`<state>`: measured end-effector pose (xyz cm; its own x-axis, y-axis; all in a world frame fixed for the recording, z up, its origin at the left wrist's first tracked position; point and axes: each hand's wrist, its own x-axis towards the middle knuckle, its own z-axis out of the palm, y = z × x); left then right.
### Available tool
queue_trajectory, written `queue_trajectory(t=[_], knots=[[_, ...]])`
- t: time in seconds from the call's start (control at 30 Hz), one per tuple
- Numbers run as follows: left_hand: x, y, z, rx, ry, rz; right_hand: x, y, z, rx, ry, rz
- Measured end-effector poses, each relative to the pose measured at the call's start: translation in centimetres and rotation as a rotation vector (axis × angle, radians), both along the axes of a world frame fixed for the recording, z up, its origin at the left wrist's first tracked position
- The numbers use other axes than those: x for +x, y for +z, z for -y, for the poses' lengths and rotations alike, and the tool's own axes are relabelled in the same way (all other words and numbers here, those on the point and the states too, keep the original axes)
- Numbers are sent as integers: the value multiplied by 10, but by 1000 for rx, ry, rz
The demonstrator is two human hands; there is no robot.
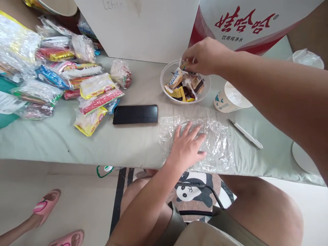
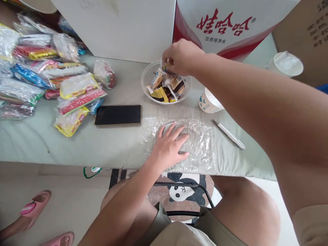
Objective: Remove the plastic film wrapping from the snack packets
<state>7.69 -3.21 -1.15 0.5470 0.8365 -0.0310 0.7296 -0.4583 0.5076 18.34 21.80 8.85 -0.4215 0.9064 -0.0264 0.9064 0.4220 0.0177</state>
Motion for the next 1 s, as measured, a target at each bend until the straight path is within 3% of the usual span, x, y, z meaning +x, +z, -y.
queue_trajectory(t=[0.27, 0.4, 0.47, 0.57, 0.6, 0.67, 0.77, 0.87, 0.93, 1.0], knots=[[1, -3, 1, 10, 3, 0, -11, 0, -6, -71, -40, 50], [1, -5, 1, 26, -3, -1, -5, 15, 3, -82, -107, 49], [2, -5, 1, 23, 6, -4, 5, 27, 31, 0, -121, -7], [4, -3, 1, -15, 9, -18, 34, 32, 111, 286, -7, -299], [5, -2, 1, -28, 5, -22, 47, 25, 144, 315, 43, -399], [7, -1, 2, -41, 7, -29, 75, -1, 208, 308, -24, -494], [13, -2, 5, -10, 31, -18, 110, -54, 281, 155, -390, -487], [22, -4, 7, 23, 108, 19, 124, -86, 316, -114, -523, -689], [28, -4, 7, 36, 191, 63, 126, -90, 322, -224, -520, -788], [30, -5, 4, 79, 281, 151, 128, -85, 317, -197, -527, -805]])
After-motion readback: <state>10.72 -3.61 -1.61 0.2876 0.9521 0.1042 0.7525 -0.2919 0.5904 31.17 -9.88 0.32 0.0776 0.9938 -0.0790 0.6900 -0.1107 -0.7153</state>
